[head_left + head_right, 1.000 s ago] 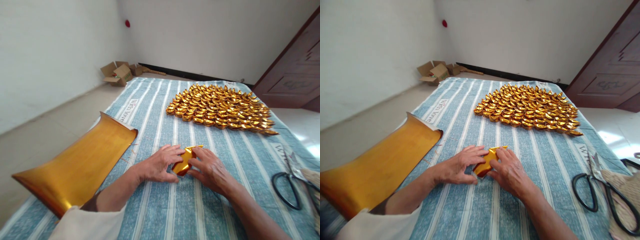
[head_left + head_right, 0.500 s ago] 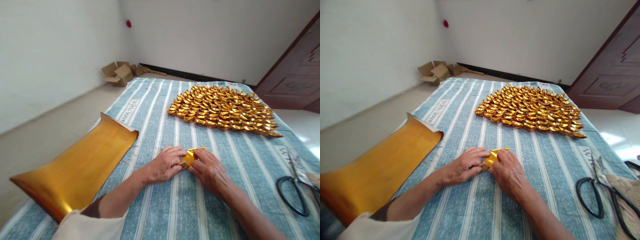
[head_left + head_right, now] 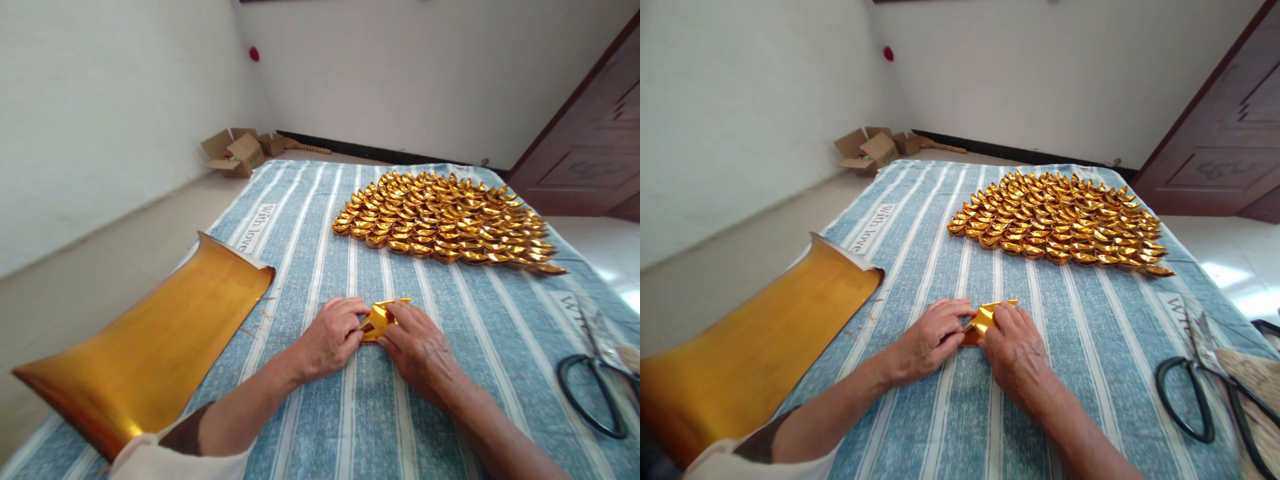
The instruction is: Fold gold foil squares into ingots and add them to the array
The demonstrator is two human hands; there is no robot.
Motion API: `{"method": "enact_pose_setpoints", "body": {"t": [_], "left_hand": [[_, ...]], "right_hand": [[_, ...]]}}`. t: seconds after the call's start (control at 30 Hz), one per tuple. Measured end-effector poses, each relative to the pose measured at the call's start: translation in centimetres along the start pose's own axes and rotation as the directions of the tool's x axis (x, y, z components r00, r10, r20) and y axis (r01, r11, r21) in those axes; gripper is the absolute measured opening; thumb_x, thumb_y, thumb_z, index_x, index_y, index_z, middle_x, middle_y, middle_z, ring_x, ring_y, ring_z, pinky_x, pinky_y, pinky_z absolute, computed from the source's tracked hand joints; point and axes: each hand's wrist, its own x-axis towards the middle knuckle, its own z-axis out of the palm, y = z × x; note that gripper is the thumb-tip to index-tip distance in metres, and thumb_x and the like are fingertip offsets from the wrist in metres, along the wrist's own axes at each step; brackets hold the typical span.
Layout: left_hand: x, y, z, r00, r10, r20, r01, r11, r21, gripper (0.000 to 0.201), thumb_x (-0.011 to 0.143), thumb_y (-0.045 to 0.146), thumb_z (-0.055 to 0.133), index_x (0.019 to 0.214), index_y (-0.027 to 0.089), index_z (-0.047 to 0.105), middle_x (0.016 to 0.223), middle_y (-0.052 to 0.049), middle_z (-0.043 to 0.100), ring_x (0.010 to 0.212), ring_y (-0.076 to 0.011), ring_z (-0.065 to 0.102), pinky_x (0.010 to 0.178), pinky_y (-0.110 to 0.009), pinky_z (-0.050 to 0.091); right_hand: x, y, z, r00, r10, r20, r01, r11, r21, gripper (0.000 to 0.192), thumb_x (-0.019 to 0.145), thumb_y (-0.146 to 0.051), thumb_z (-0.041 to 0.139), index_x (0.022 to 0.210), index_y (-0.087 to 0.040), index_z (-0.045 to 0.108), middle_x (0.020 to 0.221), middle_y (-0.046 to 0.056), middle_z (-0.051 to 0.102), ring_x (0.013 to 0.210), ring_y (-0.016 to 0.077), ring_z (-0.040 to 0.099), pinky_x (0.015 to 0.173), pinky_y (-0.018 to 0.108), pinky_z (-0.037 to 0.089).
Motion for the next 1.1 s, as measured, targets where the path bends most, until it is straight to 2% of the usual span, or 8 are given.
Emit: {"method": "enact_pose_setpoints", "body": {"t": [0.13,0.3,0.53,1.1], "left_hand": [[-0.1,-0.1,0.6,0.996,-0.029,-0.084,0.030,0.999,0.018,0.018,0.081,0.006,0.049,0.069,0.017,0.058,0.113,-0.008,0.065,0.119,-0.0232,0.052,0.102,-0.045,0.038],[-0.5,0.0,1.1,0.984,-0.114,-0.140,0.129,0.986,0.105,0.013,0.078,0.007,0.054,0.069,0.016,0.056,0.122,-0.012,0.060,0.129,-0.0298,0.042,0.106,-0.051,0.034],[-0.7,0.0,1.1,0.979,-0.142,-0.144,0.162,0.977,0.138,0.013,0.077,0.009,0.055,0.067,0.016,0.053,0.129,-0.014,0.055,0.131,-0.0322,0.037,0.106,-0.053,0.033],[-0.8,0.0,0.9,0.981,-0.161,-0.111,0.175,0.976,0.129,0.012,0.078,0.012,0.056,0.068,0.017,0.053,0.133,-0.013,0.052,0.133,-0.0330,0.033,0.105,-0.057,0.030]], "right_hand": [[0.0,0.0,0.5,0.999,0.007,-0.034,-0.008,0.999,-0.036,0.022,0.093,-0.023,0.046,0.076,-0.017,0.059,0.091,0.010,0.061,0.089,0.0231,0.055,0.081,0.040,0.046],[0.1,0.1,0.6,0.997,0.009,-0.078,-0.012,0.999,-0.035,0.025,0.093,-0.024,0.045,0.073,-0.017,0.058,0.087,0.010,0.061,0.083,0.0223,0.056,0.076,0.038,0.046],[0.1,0.1,0.9,0.995,0.017,-0.097,-0.022,0.998,-0.053,0.025,0.094,-0.024,0.046,0.073,-0.017,0.058,0.089,0.010,0.063,0.085,0.0219,0.057,0.078,0.038,0.046],[0.1,0.0,0.4,0.996,0.036,-0.081,-0.038,0.999,-0.025,0.023,0.093,-0.025,0.048,0.074,-0.018,0.059,0.090,0.010,0.063,0.087,0.0220,0.057,0.078,0.039,0.047]]}}
